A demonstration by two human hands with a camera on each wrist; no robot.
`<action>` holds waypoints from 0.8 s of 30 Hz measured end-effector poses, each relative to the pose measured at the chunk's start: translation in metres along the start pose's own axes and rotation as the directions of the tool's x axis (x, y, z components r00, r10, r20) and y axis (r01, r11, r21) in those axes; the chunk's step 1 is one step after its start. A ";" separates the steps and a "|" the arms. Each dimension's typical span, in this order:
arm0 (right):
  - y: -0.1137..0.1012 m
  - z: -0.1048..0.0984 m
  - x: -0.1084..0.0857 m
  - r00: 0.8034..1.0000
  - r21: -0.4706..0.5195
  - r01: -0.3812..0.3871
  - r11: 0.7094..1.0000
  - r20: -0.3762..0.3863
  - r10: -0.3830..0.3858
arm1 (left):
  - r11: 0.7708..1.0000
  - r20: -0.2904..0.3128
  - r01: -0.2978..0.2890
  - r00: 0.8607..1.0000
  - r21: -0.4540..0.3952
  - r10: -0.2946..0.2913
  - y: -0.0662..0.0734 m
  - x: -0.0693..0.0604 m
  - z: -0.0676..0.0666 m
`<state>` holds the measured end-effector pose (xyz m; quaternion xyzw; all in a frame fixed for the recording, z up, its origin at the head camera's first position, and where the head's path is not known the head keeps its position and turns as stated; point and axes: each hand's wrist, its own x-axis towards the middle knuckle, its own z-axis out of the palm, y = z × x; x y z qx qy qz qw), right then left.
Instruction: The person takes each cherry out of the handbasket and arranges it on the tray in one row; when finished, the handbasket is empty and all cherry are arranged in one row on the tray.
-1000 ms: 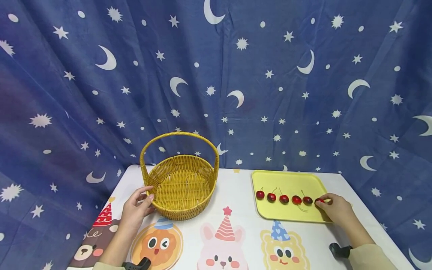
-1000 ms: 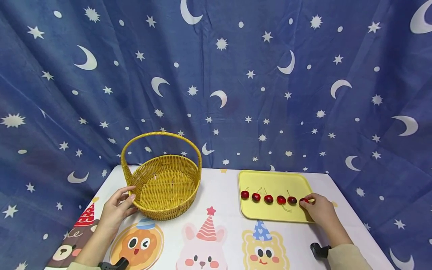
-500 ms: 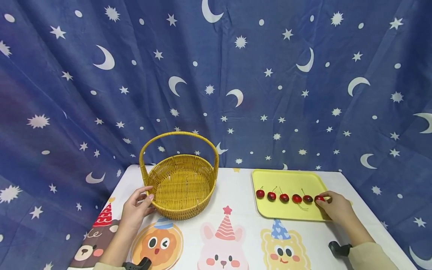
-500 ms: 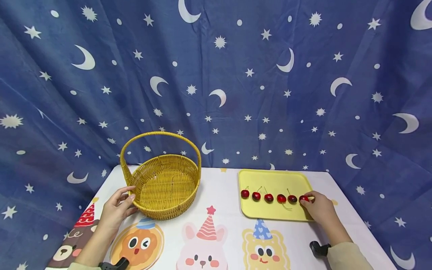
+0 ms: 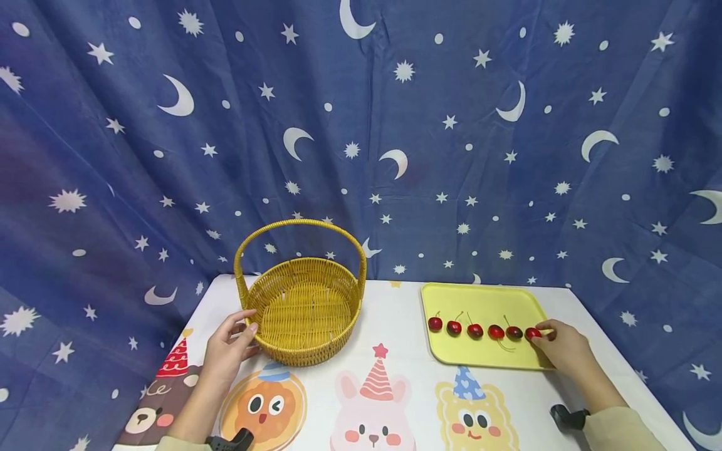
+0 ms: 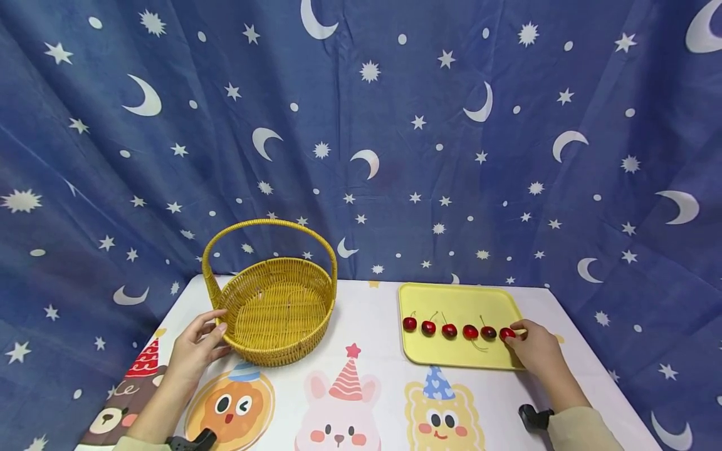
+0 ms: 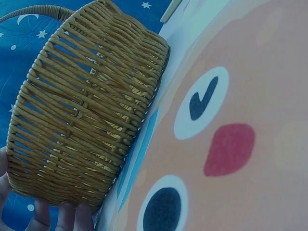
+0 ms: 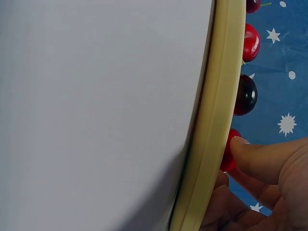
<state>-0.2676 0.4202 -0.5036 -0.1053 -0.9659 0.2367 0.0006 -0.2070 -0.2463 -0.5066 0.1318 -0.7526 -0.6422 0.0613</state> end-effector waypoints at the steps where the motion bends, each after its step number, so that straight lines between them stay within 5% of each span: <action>1: 0.001 -0.001 0.000 1.000 -0.001 0.004 1.000 -0.002 -0.004 | 1.000 0.000 -0.001 1.000 0.001 0.001 0.000 0.000 0.001; 8: 0.004 -0.009 -0.002 0.999 0.017 0.030 0.999 -0.017 -0.030 | 1.000 0.003 -0.005 1.000 0.029 0.005 0.003 0.000 0.001; 14: -0.004 -0.022 -0.011 0.998 -0.005 0.021 1.000 -0.063 -0.021 | 0.985 0.018 -0.017 1.000 0.172 0.014 0.009 -0.003 -0.003; 20: -0.025 -0.031 -0.029 0.975 -0.059 0.115 0.992 -0.182 -0.124 | 0.925 -0.039 -0.075 0.995 0.372 0.096 0.018 -0.011 -0.006; 24: -0.049 -0.030 -0.043 0.942 -0.085 0.193 0.977 -0.264 -0.209 | 0.865 -0.091 -0.139 0.974 0.483 0.207 0.028 -0.019 -0.008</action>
